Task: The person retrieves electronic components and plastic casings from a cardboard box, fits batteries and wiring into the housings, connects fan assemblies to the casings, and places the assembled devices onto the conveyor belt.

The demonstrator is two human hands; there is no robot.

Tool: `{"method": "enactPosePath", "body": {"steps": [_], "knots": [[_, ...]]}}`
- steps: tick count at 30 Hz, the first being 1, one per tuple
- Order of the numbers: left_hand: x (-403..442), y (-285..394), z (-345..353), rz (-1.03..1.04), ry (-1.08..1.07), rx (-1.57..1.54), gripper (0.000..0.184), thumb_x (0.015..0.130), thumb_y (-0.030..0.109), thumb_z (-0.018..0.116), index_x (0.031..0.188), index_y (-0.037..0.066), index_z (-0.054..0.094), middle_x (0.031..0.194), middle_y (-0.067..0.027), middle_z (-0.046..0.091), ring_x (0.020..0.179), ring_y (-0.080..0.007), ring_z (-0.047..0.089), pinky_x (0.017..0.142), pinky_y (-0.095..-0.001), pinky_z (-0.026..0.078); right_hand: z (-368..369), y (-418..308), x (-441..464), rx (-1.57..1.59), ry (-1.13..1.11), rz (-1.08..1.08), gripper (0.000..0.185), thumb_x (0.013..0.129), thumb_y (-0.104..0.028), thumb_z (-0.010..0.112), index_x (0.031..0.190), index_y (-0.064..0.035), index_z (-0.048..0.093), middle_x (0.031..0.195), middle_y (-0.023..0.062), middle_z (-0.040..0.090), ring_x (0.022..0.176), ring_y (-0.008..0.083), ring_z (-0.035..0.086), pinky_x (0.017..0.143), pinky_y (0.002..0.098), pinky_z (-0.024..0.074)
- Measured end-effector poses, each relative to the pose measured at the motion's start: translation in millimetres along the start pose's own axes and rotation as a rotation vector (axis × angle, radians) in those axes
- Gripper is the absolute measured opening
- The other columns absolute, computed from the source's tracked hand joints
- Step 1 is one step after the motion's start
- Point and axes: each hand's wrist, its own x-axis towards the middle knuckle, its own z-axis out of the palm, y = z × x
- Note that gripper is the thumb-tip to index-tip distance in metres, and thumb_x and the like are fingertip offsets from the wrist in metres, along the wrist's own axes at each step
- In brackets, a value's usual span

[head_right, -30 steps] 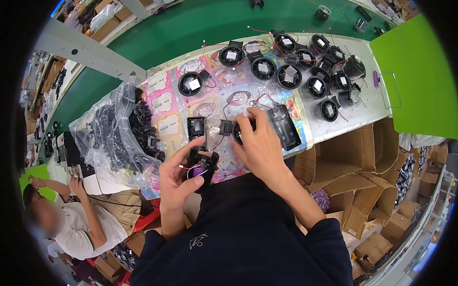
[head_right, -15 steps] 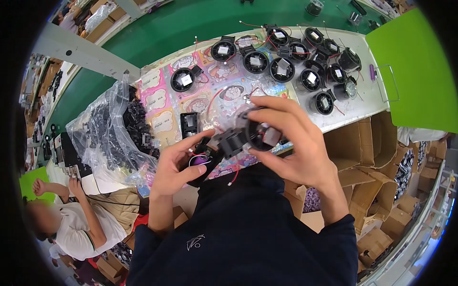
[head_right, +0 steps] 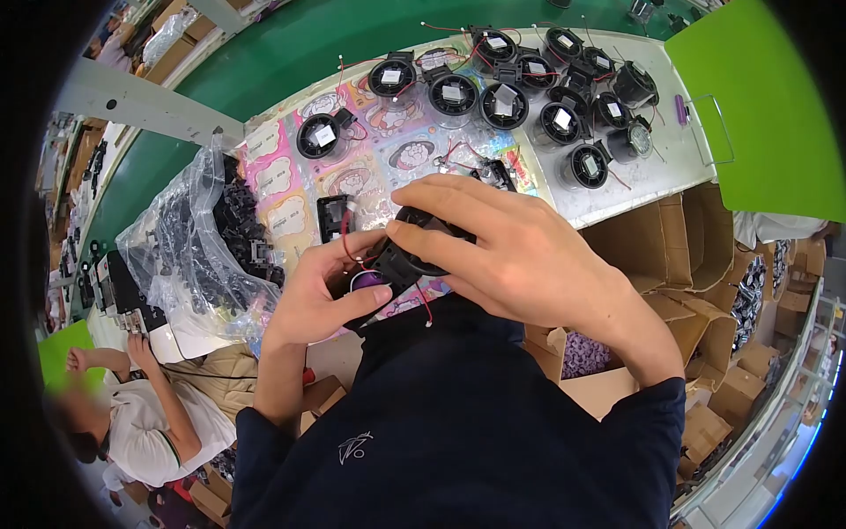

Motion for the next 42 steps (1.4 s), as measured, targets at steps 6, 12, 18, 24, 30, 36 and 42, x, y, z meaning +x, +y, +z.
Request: {"method": "enactPosePath", "body": {"steps": [6, 12, 18, 24, 30, 36, 42], "knots": [[3.2, 4.9, 3.5, -0.027, 0.066, 0.108, 0.043, 0.094, 0.008, 0.073, 0.134, -0.003, 0.061, 0.111, -0.0060, 0.071, 0.102, -0.0106, 0.062, 0.094, -0.0292, 0.050, 0.4, -2.6, 8.1, -0.100, 0.053, -0.074, 0.042, 0.077, -0.006, 0.074, 0.119, -0.0035, 0.067, 0.126, 0.0127, 0.064, 0.118, 0.0308, 0.065, 0.086, 0.0385, 0.0611], [5.6, 4.9, 3.4, 0.047, 0.131, 0.218, 0.040, 0.093, 0.008, 0.074, 0.130, -0.004, 0.062, 0.105, -0.0061, 0.072, 0.097, -0.0105, 0.063, 0.090, -0.0290, 0.051, 8.1, 0.2, 14.2, -0.176, 0.128, -0.162, 0.038, 0.079, -0.009, 0.071, 0.116, -0.0023, 0.068, 0.124, 0.0119, 0.064, 0.117, 0.0299, 0.065, 0.083, 0.0362, 0.0621], [6.9, -2.3, 3.5, 0.090, 0.180, 0.236, 0.038, 0.092, 0.008, 0.075, 0.126, -0.004, 0.064, 0.098, -0.0065, 0.073, 0.091, -0.0107, 0.064, 0.086, -0.0289, 0.052, 12.9, 3.8, 16.4, -0.191, 0.163, -0.200, 0.038, 0.079, -0.009, 0.071, 0.115, -0.0016, 0.067, 0.125, 0.0112, 0.064, 0.117, 0.0296, 0.065, 0.081, 0.0360, 0.0626], [8.3, 1.8, 2.8, 0.083, 0.155, 0.228, 0.042, 0.091, 0.010, 0.076, 0.129, -0.004, 0.063, 0.101, -0.0079, 0.073, 0.093, -0.0112, 0.065, 0.088, -0.0300, 0.052, 7.6, 8.5, 17.9, -0.125, 0.132, -0.171, 0.037, 0.079, -0.009, 0.070, 0.115, -0.0012, 0.066, 0.123, 0.0107, 0.063, 0.116, 0.0288, 0.065, 0.078, 0.0363, 0.0625], [8.5, -0.7, 2.3, 0.082, 0.136, 0.109, 0.044, 0.093, 0.010, 0.076, 0.132, -0.005, 0.062, 0.114, -0.0105, 0.073, 0.108, -0.0133, 0.065, 0.096, -0.0315, 0.050, 12.2, 5.4, 19.9, -0.162, 0.207, -0.191, 0.038, 0.077, -0.010, 0.071, 0.114, -0.0018, 0.067, 0.123, 0.0114, 0.064, 0.114, 0.0290, 0.066, 0.077, 0.0350, 0.0627], [12.9, -0.6, 2.6, 0.128, 0.162, 0.110, 0.047, 0.094, 0.006, 0.075, 0.136, -0.008, 0.060, 0.114, -0.0081, 0.073, 0.102, -0.0101, 0.065, 0.090, -0.0280, 0.052, 9.8, 9.3, 22.3, -0.242, 0.215, -0.228, 0.036, 0.077, -0.011, 0.071, 0.112, -0.0031, 0.068, 0.122, 0.0112, 0.065, 0.113, 0.0283, 0.067, 0.075, 0.0343, 0.0629], [9.2, 2.9, -3.0, -0.028, 0.119, -0.045, 0.046, 0.094, 0.006, 0.075, 0.137, -0.005, 0.060, 0.115, -0.0069, 0.072, 0.099, -0.0085, 0.065, 0.087, -0.0262, 0.053, 8.6, 17.8, 23.8, -0.143, 0.164, -0.167, 0.032, 0.081, -0.010, 0.069, 0.112, -0.0059, 0.069, 0.124, 0.0098, 0.066, 0.114, 0.0265, 0.067, 0.072, 0.0341, 0.0633]]}}
